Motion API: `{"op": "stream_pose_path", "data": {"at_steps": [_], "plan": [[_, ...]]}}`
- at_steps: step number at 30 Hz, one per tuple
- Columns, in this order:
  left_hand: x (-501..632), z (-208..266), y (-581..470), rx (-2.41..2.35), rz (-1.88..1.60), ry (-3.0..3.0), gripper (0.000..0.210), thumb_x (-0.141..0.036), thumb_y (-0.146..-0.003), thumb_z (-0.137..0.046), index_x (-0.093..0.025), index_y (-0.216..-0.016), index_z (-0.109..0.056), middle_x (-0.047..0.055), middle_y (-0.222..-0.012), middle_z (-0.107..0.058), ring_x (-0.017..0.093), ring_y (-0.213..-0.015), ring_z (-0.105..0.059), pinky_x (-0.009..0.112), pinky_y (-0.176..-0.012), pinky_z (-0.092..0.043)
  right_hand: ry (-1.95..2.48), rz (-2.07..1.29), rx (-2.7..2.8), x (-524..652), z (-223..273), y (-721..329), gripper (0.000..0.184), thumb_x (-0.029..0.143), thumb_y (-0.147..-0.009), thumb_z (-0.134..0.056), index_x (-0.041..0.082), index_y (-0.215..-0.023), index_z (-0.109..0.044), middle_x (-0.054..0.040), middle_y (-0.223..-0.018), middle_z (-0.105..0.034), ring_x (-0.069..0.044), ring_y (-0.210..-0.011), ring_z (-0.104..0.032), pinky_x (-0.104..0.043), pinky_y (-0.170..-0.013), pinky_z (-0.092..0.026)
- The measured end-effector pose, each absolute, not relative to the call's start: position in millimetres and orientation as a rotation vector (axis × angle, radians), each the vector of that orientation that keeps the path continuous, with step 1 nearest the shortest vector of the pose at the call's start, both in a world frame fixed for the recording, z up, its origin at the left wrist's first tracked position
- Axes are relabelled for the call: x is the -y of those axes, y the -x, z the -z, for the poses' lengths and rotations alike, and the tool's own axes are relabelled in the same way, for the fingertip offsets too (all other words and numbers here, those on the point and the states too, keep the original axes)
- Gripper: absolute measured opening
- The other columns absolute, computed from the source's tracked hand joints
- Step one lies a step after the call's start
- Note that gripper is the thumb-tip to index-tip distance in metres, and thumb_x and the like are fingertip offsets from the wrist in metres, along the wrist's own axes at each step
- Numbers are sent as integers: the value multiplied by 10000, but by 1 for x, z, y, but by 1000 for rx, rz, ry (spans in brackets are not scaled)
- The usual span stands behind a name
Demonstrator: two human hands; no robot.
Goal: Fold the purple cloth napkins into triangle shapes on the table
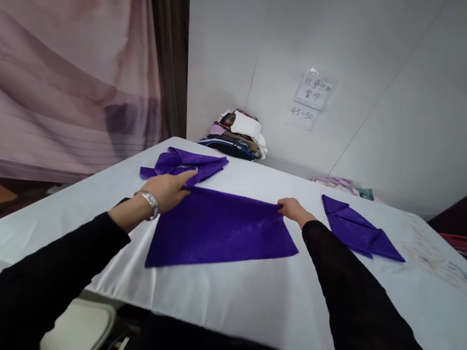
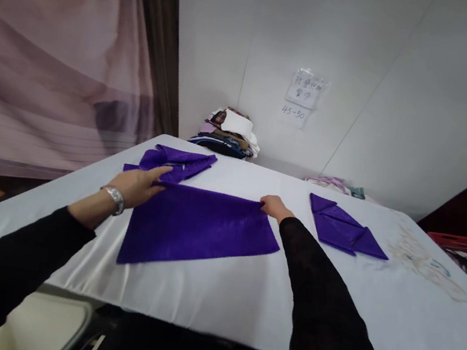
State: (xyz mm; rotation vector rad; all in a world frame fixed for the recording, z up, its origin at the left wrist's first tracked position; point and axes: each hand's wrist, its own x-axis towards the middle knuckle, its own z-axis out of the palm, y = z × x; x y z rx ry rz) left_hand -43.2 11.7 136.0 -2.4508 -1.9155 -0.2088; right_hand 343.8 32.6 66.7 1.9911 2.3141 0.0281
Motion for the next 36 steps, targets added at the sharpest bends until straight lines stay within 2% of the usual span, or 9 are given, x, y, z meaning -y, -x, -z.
{"op": "stream_pose_path", "data": {"at_steps": [4,7,9,11,15,19,22,27,36], "plan": [[-26,-184,23,1779,476,2336,498,-372,-846,-477,-284,-1330,-407,66,-1033,-656,279,-957,-604,385,-823,-440,-2174,-261,-2314,-22,-121,-375,235,173,-805,-483,143,-956,-660,-89,-952,-675,-187,-888,-584,-257,-754,-376],[-21,-209,21,1532,803,2291,394,-396,-879,-410,-273,-1238,-514,39,-1086,-642,249,-1008,-584,377,-878,-426,-2315,-689,-2416,2,-163,-393,226,180,-831,-455,136,-934,-651,-95,-932,-659,-204,-902,-556,-302,-820,-359],[-13,-207,28,1346,930,2278,350,-414,-883,-396,-264,-1123,-603,23,-1077,-651,225,-1008,-588,346,-886,-434,-2325,-987,-2485,29,-176,-401,204,181,-832,-463,147,-906,-650,-87,-902,-651,-216,-903,-539,-338,-865,-343],[-5,-188,38,1149,970,2317,326,-417,-879,-405,-256,-1003,-659,20,-1029,-675,211,-979,-607,330,-869,-460,-2241,-1119,-2549,61,-169,-407,203,154,-826,-462,160,-914,-644,-81,-914,-643,-222,-926,-524,-371,-914,-316],[15,-114,52,779,916,2554,246,-316,-864,-446,-253,-904,-680,9,-925,-711,182,-914,-645,312,-811,-518,-2048,-973,-2659,120,-98,-406,246,88,-803,-461,175,-940,-646,-75,-920,-637,-212,-889,-524,-396,-954,-289],[45,-38,51,581,758,2728,262,-190,-870,-418,-232,-898,-674,4,-884,-724,173,-904,-656,305,-787,-537,-2042,-581,-2653,166,-7,-396,271,24,-772,-461,169,-871,-668,-68,-819,-633,-200,-806,-523,-352,-857,-361],[66,-1,51,581,654,2812,300,-134,-864,-387,-221,-890,-673,10,-882,-725,175,-897,-660,318,-784,-544,-2131,-415,-2634,189,32,-391,311,-9,-746,-448,165,-879,-667,-71,-834,-628,-201,-822,-527,-328,-803,-395],[83,23,59,705,627,2837,286,-144,-853,-399,-219,-932,-663,28,-919,-720,182,-919,-655,331,-792,-547,-2180,-394,-2654,203,43,-395,332,-8,-736,-441,156,-925,-658,-86,-893,-628,-218,-862,-534,-343,-798,-413],[96,31,65,856,697,2775,279,-131,-826,-411,-209,-939,-654,43,-961,-709,182,-923,-654,335,-802,-548,-2163,-397,-2732,209,45,-400,330,16,-744,-434,155,-938,-662,-98,-924,-633,-229,-865,-554,-374,-812,-439]]}}
